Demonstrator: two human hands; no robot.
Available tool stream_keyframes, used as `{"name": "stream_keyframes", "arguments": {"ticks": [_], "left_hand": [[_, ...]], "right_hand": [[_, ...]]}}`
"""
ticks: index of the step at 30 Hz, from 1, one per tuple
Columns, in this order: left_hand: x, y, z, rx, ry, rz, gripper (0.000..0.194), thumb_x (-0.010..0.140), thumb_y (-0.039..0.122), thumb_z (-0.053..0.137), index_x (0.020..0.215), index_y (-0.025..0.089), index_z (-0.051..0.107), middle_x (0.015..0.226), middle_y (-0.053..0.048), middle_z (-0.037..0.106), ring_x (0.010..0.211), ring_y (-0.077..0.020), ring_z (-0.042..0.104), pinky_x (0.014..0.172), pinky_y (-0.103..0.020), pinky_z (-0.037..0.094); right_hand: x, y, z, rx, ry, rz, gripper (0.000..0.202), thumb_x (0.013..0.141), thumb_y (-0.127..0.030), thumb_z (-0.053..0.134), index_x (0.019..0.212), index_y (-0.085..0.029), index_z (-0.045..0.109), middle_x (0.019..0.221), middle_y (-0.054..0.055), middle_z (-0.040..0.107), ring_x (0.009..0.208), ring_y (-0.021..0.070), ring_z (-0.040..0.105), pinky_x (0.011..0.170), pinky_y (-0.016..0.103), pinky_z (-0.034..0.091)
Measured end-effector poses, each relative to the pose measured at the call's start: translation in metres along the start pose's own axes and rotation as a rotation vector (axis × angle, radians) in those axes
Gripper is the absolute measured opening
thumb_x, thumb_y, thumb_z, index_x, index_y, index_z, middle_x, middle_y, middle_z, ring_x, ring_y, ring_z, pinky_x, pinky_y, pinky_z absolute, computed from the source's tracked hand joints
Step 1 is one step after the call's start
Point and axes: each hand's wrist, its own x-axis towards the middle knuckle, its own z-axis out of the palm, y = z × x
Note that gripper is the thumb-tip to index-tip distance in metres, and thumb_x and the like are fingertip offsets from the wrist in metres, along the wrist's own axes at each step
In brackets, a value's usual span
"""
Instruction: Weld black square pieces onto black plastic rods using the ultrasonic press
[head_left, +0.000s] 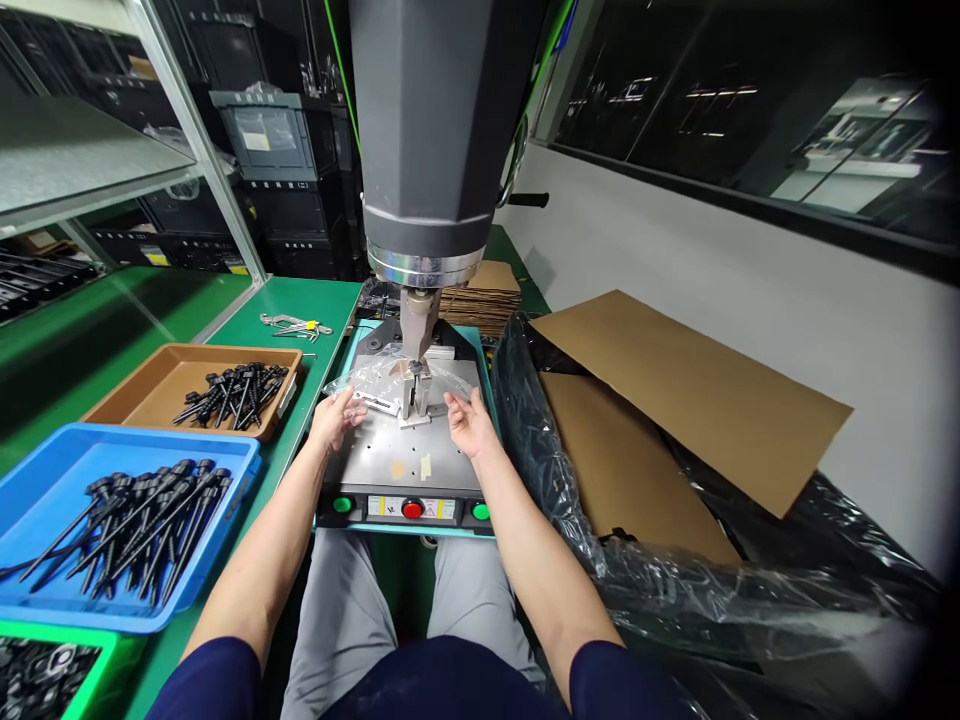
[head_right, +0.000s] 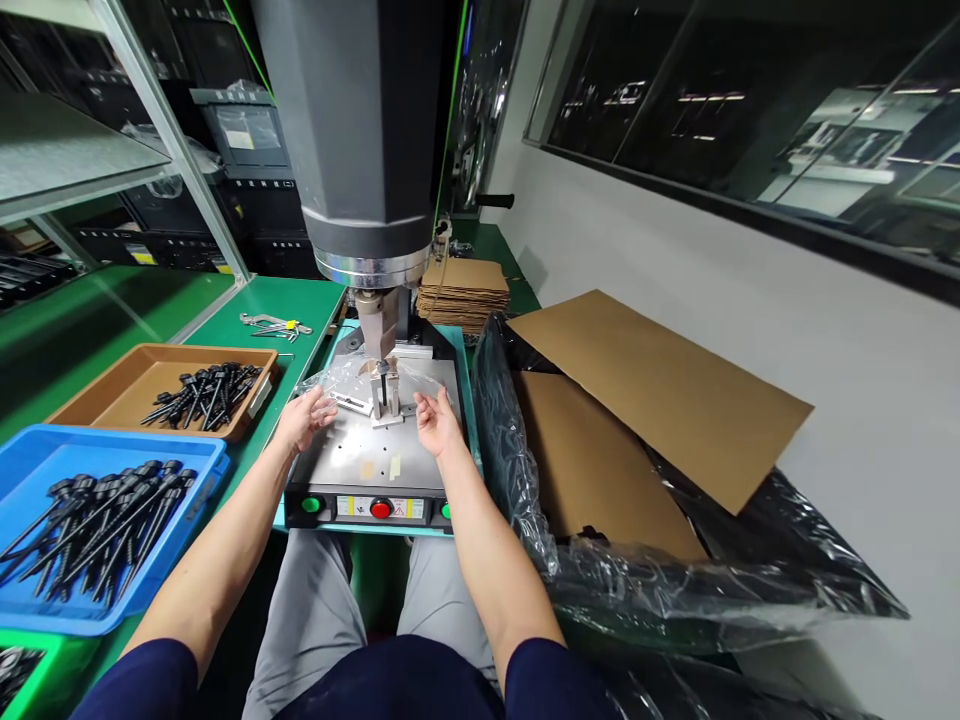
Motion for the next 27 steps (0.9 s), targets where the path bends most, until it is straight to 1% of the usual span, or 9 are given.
{"name": "stream_keyframes", "arguments": {"ticks": [4,7,8,10,12,14,15,19,27], "left_hand": [[-0.006,-0.001,-0.006,0.014,0.040,-0.092,0.045,0.082,0.048,0.069,0.101,0.009,0.058,0.084,-0.012,0.070,0.060,-0.0152,0.068,0.054,-0.026,0.056],[-0.020,-0.002,-0.027,0.184,0.156,-0.064,0.049,0.083,0.053,0.064,0.101,0.007,0.060,0.084,-0.013,0.069,0.062,-0.0167,0.067,0.055,-0.028,0.056],[-0.028,-0.005,-0.039,0.285,0.205,0.006,0.051,0.082,0.054,0.064,0.103,0.008,0.061,0.086,-0.013,0.070,0.066,-0.0179,0.068,0.059,-0.030,0.057],[-0.046,-0.017,-0.066,0.526,0.306,0.213,0.054,0.079,0.054,0.066,0.112,0.012,0.063,0.095,-0.012,0.070,0.082,-0.0220,0.069,0.072,-0.035,0.058],[-0.066,-0.036,-0.092,0.754,0.355,0.383,0.062,0.076,0.055,0.067,0.124,0.015,0.060,0.110,-0.013,0.068,0.103,-0.0272,0.066,0.090,-0.042,0.054],[-0.084,-0.057,-0.112,0.916,0.260,0.483,0.072,0.072,0.057,0.070,0.131,0.017,0.056,0.129,-0.015,0.060,0.122,-0.0317,0.056,0.103,-0.047,0.047],[-0.091,-0.067,-0.118,0.968,0.188,0.502,0.076,0.071,0.057,0.071,0.133,0.017,0.054,0.135,-0.015,0.056,0.127,-0.0330,0.052,0.107,-0.049,0.044],[-0.104,-0.093,-0.127,1.015,-0.032,0.449,0.075,0.075,0.052,0.070,0.141,0.024,0.047,0.140,-0.012,0.053,0.130,-0.0315,0.050,0.110,-0.050,0.039],[-0.095,-0.104,-0.130,0.931,0.017,0.383,0.080,0.073,0.049,0.074,0.143,0.025,0.044,0.140,-0.012,0.052,0.128,-0.0311,0.052,0.107,-0.048,0.042]], "right_hand": [[-0.014,0.004,-0.006,-0.002,-0.016,0.025,0.030,0.101,-0.042,0.050,0.093,-0.014,0.059,0.087,0.008,0.070,0.053,0.0062,0.060,0.038,0.009,0.048],[-0.035,0.010,-0.032,-0.171,-0.006,-0.036,0.026,0.093,-0.041,0.064,0.092,-0.015,0.062,0.087,0.007,0.069,0.051,0.0063,0.057,0.038,0.011,0.046],[-0.044,0.012,-0.047,-0.291,0.012,-0.108,0.027,0.088,-0.041,0.070,0.094,-0.016,0.063,0.087,0.006,0.069,0.052,0.0074,0.057,0.038,0.013,0.046],[-0.064,0.017,-0.085,-0.639,0.095,-0.412,0.038,0.078,-0.044,0.077,0.105,-0.020,0.064,0.092,0.006,0.069,0.061,0.0131,0.061,0.046,0.021,0.051],[-0.082,0.022,-0.128,-1.097,0.242,-0.745,0.044,0.073,-0.048,0.078,0.105,-0.020,0.066,0.104,0.011,0.067,0.088,0.0240,0.065,0.071,0.037,0.059],[-0.093,0.028,-0.164,-1.440,0.327,-0.964,0.054,0.074,-0.053,0.074,0.114,-0.019,0.065,0.124,0.016,0.060,0.116,0.0344,0.055,0.097,0.054,0.048],[-0.096,0.031,-0.179,-1.553,0.336,-1.002,0.060,0.076,-0.056,0.071,0.122,-0.018,0.063,0.130,0.018,0.056,0.123,0.0368,0.050,0.103,0.058,0.042],[-0.092,0.042,-0.211,-1.703,0.287,-0.918,0.072,0.088,-0.057,0.055,0.146,-0.018,0.040,0.137,0.019,0.050,0.127,0.0349,0.049,0.104,0.055,0.042],[-0.088,0.042,-0.219,-1.749,0.259,-0.869,0.073,0.090,-0.054,0.054,0.151,-0.020,0.032,0.139,0.017,0.048,0.129,0.0339,0.049,0.105,0.050,0.044]]}}
